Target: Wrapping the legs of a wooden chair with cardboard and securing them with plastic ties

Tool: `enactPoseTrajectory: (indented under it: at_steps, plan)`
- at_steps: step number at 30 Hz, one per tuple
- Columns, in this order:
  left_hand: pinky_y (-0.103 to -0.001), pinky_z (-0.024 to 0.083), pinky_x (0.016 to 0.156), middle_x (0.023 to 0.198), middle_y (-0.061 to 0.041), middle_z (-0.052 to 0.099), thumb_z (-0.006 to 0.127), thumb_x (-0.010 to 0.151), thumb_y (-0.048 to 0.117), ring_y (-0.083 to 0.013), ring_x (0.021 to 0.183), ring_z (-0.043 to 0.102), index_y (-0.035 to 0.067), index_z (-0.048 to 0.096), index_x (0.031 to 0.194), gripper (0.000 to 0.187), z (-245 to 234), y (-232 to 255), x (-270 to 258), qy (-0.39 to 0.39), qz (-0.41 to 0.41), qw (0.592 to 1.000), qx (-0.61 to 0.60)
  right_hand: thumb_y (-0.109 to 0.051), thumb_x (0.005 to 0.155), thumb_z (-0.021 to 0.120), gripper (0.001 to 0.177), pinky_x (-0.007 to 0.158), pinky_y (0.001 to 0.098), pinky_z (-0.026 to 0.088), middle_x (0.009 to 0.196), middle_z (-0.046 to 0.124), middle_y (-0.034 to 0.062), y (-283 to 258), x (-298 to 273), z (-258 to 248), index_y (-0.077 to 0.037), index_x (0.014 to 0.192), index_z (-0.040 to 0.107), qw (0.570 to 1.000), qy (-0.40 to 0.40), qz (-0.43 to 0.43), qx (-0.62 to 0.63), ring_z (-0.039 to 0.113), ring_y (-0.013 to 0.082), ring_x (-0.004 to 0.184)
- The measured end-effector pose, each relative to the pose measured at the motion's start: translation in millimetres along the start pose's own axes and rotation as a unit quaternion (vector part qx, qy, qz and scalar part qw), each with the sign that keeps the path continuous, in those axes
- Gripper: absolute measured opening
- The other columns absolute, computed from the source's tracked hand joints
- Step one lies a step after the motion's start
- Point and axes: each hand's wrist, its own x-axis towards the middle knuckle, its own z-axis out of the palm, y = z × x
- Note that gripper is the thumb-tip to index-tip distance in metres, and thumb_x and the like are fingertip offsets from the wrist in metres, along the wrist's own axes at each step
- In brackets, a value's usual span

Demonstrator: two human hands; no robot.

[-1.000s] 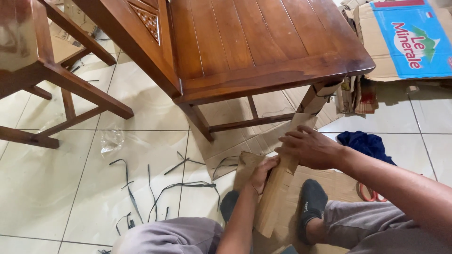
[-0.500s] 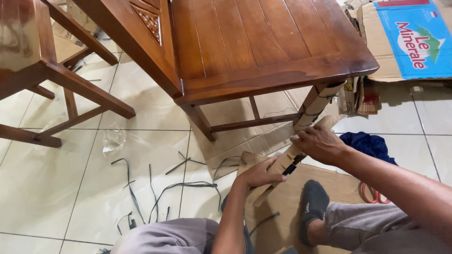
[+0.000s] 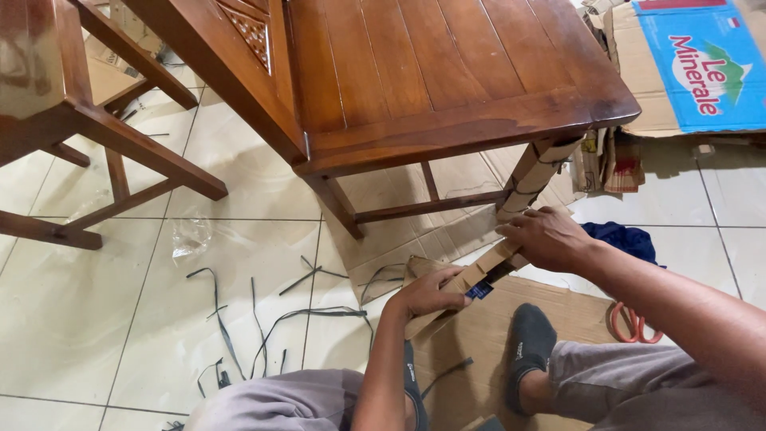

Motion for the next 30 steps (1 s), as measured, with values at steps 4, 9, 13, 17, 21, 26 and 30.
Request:
enactPoseTrajectory:
  at_steps: [4, 9, 13, 17, 21, 26, 30]
  plan:
    - [-0.046, 0.043, 0.115, 0.140, -0.021, 0.062, 0.082, 0.067, 0.043, -0.0364, 0.138, 0.053, 0.022, 0.058, 0.146, 0.085, 2.1, -1.2, 0.0, -0.002, 0.016, 1.000, -0.008, -0.039, 0.089, 0.067, 0.034, 0.102, 0.0409, 0.053, 0.118, 0.071, -0.0015, 7.0, 1.5, 18.2, -0.030, 0.121, 0.062, 0.999, -0.029, 0.013, -0.012, 0.067, 0.0205, 0.117]
    - [-0.045, 0.041, 0.117, 0.145, -0.018, 0.059, 0.087, 0.064, 0.046, -0.0341, 0.141, 0.050, 0.025, 0.055, 0.149, 0.093, 1.7, -22.9, 11.7, 0.020, 0.014, 1.000, -0.005, -0.038, 0.089, 0.069, 0.041, 0.112, 0.0435, 0.046, 0.130, 0.066, 0.0008, 6.9, -1.0, 11.1, -0.030, 0.128, 0.060, 0.999, 0.011, 0.025, -0.039, 0.061, 0.0224, 0.128]
    - [-0.043, 0.031, 0.126, 0.160, -0.015, 0.044, 0.086, 0.062, 0.049, -0.0332, 0.150, 0.038, 0.028, 0.049, 0.152, 0.099, 1.0, -17.9, 6.8, 0.047, -0.014, 0.999, -0.004, -0.038, 0.086, 0.072, 0.047, 0.117, 0.0479, 0.040, 0.143, 0.058, 0.0041, 3.6, -1.6, -8.1, -0.026, 0.131, 0.060, 0.997, 0.052, 0.026, -0.047, 0.055, 0.0264, 0.136]
    - [-0.046, 0.037, 0.121, 0.150, -0.018, 0.055, 0.088, 0.062, 0.045, -0.0356, 0.145, 0.046, 0.025, 0.049, 0.152, 0.100, 7.1, -35.2, 18.7, 0.114, 0.019, 0.991, -0.063, -0.029, 0.072, 0.082, 0.071, 0.115, 0.0470, 0.040, 0.141, 0.057, 0.0081, 9.8, 1.7, 11.0, -0.022, 0.138, 0.056, 0.972, 0.214, 0.003, -0.099, 0.054, 0.0278, 0.135]
    - [-0.047, 0.033, 0.124, 0.153, -0.017, 0.051, 0.089, 0.063, 0.043, -0.0337, 0.146, 0.043, 0.018, 0.042, 0.157, 0.108, 2.8, -46.4, 30.7, 0.201, 0.039, 0.979, -0.002, -0.027, 0.075, 0.079, 0.071, 0.114, 0.0475, 0.040, 0.144, 0.054, 0.0073, 4.7, 0.8, 13.5, -0.021, 0.141, 0.055, 0.976, 0.205, 0.008, -0.073, 0.055, 0.0274, 0.134]
    - [-0.053, 0.042, 0.115, 0.148, -0.012, 0.055, 0.076, 0.072, 0.034, -0.0378, 0.137, 0.053, 0.027, 0.039, 0.158, 0.094, -2.3, -43.7, 29.0, 0.321, 0.041, 0.942, 0.087, -0.029, 0.075, 0.080, 0.072, 0.114, 0.0469, 0.040, 0.140, 0.056, 0.0075, 7.0, 0.0, 20.4, -0.021, 0.141, 0.054, 0.980, 0.183, -0.002, -0.075, 0.056, 0.0277, 0.134]
    - [-0.056, 0.049, 0.104, 0.136, -0.020, 0.061, 0.080, 0.070, 0.025, -0.0447, 0.124, 0.060, 0.021, 0.043, 0.156, 0.094, 0.9, -53.3, 36.6, 0.412, 0.085, 0.893, 0.161, -0.033, 0.079, 0.078, 0.062, 0.109, 0.0438, 0.043, 0.136, 0.060, 0.0055, 5.1, -2.4, 14.9, -0.022, 0.137, 0.057, 0.984, 0.152, 0.013, -0.089, 0.058, 0.0250, 0.131]
